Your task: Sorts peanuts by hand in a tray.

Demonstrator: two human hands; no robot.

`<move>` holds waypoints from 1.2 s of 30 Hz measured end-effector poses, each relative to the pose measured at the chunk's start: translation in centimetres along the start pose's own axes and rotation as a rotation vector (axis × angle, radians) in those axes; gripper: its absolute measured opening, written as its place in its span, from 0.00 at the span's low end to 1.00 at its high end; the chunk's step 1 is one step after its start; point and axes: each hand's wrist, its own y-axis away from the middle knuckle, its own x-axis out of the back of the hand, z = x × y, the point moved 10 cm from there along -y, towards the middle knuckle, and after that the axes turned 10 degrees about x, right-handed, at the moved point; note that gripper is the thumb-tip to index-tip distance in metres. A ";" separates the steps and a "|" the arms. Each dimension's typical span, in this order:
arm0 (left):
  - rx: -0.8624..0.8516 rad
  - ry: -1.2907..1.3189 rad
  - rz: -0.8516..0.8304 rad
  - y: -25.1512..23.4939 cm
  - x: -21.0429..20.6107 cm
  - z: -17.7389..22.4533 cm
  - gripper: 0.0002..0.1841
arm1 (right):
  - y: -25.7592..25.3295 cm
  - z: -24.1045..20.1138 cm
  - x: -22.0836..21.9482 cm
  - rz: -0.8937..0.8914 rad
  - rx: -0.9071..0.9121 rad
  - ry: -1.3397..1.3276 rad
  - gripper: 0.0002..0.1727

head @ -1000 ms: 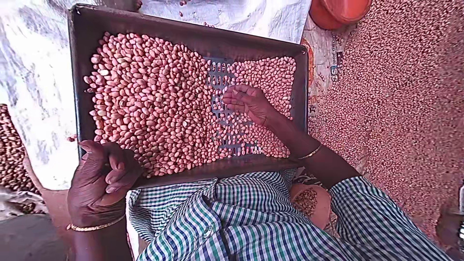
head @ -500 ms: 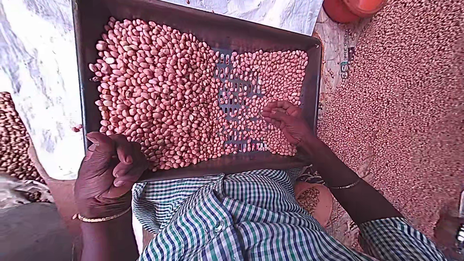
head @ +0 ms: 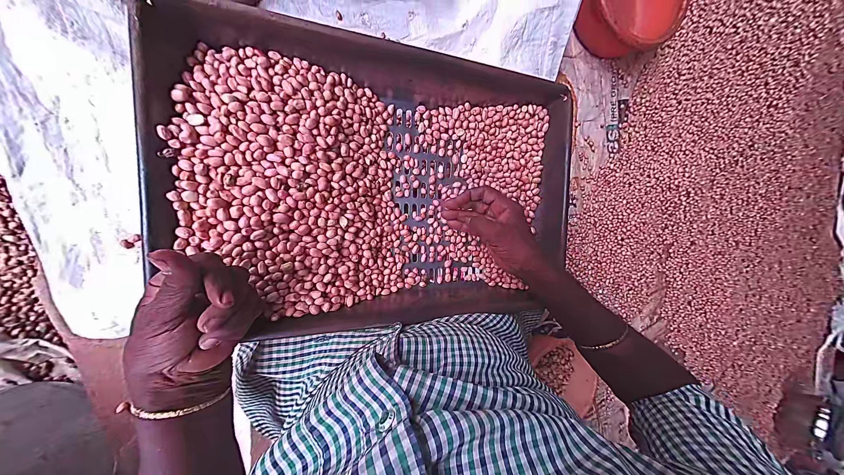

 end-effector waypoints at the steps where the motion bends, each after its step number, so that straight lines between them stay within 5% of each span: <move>1: -0.004 -0.001 0.003 0.1 0.3 -0.1 0.25 | 0.7 0.5 -0.7 -0.062 -0.063 0.034 0.14; 5: 0.007 0.017 -0.088 -0.2 0.0 -0.2 0.23 | 3.4 1.7 -2.8 -0.290 -0.177 0.171 0.13; 9: 0.012 0.046 -0.006 0.3 1.6 -0.5 0.24 | 0.5 -4.0 2.3 0.012 0.370 0.688 0.11; 13: 0.000 0.058 -0.072 -0.2 0.1 -0.2 0.24 | -5.7 -4.9 4.3 0.105 0.586 1.021 0.12; 17: -0.026 -0.006 -0.029 -0.2 -0.3 0.2 0.26 | -7.6 -3.2 4.8 0.058 0.564 1.020 0.11; 22: 0.009 0.103 -0.067 -0.1 -0.5 0.1 0.29 | -1.6 -10.1 1.2 0.223 0.554 0.617 0.08; 27: 0.014 0.003 -0.012 -0.3 -0.6 0.2 0.26 | -6.5 -7.6 4.4 0.354 0.599 1.012 0.09; 32: -0.021 -0.041 0.063 -0.1 0.3 0.2 0.28 | -7.2 -3.8 3.8 0.111 0.472 1.373 0.10; 36: -0.031 -0.026 0.058 -0.1 0.2 0.3 0.28 | -6.9 -4.4 5.2 0.231 0.343 1.112 0.12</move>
